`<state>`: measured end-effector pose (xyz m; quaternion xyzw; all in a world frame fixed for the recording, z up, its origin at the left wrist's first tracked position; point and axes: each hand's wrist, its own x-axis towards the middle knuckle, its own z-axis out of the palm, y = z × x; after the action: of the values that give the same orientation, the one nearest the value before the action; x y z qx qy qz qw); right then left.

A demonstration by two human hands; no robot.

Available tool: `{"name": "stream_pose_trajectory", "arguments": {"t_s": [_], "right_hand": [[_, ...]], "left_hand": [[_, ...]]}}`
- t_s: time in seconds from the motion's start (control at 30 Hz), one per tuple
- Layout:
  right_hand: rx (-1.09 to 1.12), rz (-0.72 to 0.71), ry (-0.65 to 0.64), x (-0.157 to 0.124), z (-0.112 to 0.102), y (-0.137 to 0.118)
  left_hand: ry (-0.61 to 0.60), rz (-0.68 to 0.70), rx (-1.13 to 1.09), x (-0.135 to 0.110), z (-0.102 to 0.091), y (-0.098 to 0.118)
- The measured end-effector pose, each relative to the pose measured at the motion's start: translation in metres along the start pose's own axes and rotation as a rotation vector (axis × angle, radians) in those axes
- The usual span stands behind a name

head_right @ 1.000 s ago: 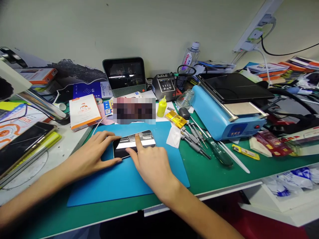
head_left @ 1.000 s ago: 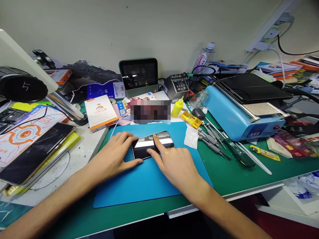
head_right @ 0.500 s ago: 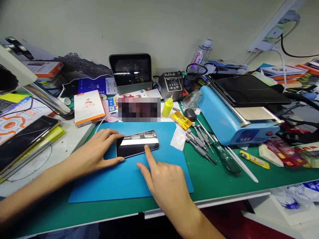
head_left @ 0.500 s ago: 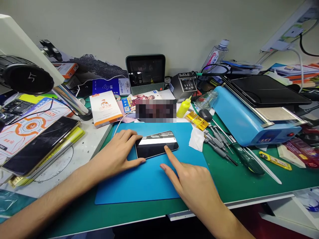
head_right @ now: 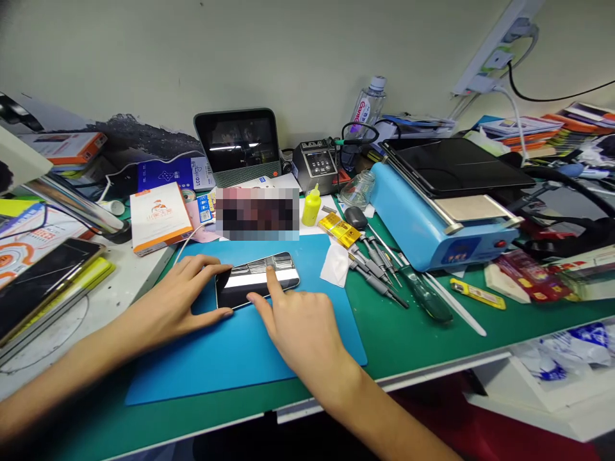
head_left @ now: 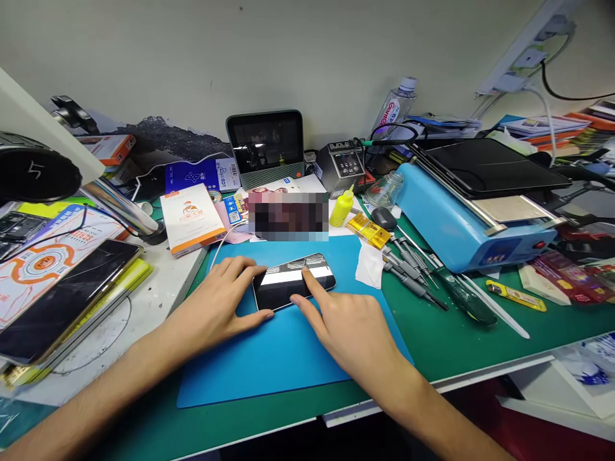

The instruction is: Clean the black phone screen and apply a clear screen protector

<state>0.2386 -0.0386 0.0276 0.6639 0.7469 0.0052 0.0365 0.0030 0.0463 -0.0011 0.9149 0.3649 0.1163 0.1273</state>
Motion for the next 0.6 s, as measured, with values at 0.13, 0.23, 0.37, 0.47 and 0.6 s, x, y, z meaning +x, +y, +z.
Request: {"name": "stream_pose_trajectory", "arguments": {"t_s": [0.13, 0.23, 0.37, 0.47, 0.6], "right_hand": [[0.01, -0.009, 0.011, 0.004, 0.001, 0.0], [0.029, -0.031, 0.037, -0.006, 0.007, 0.004], [0.053, -0.082, 0.166, -0.024, 0.015, 0.016], [0.084, -0.115, 0.238, -0.031, 0.018, 0.026], [0.118, -0.118, 0.25, -0.031, 0.018, 0.031]], "left_hand": [[0.005, -0.006, -0.003, 0.0, 0.001, 0.0], [0.007, -0.01, -0.002, 0.0, 0.001, 0.001], [0.004, -0.014, -0.007, 0.001, 0.0, 0.002], [-0.006, -0.02, -0.005, 0.001, 0.0, 0.003], [-0.001, -0.026, -0.01, 0.001, -0.001, 0.003]]}}
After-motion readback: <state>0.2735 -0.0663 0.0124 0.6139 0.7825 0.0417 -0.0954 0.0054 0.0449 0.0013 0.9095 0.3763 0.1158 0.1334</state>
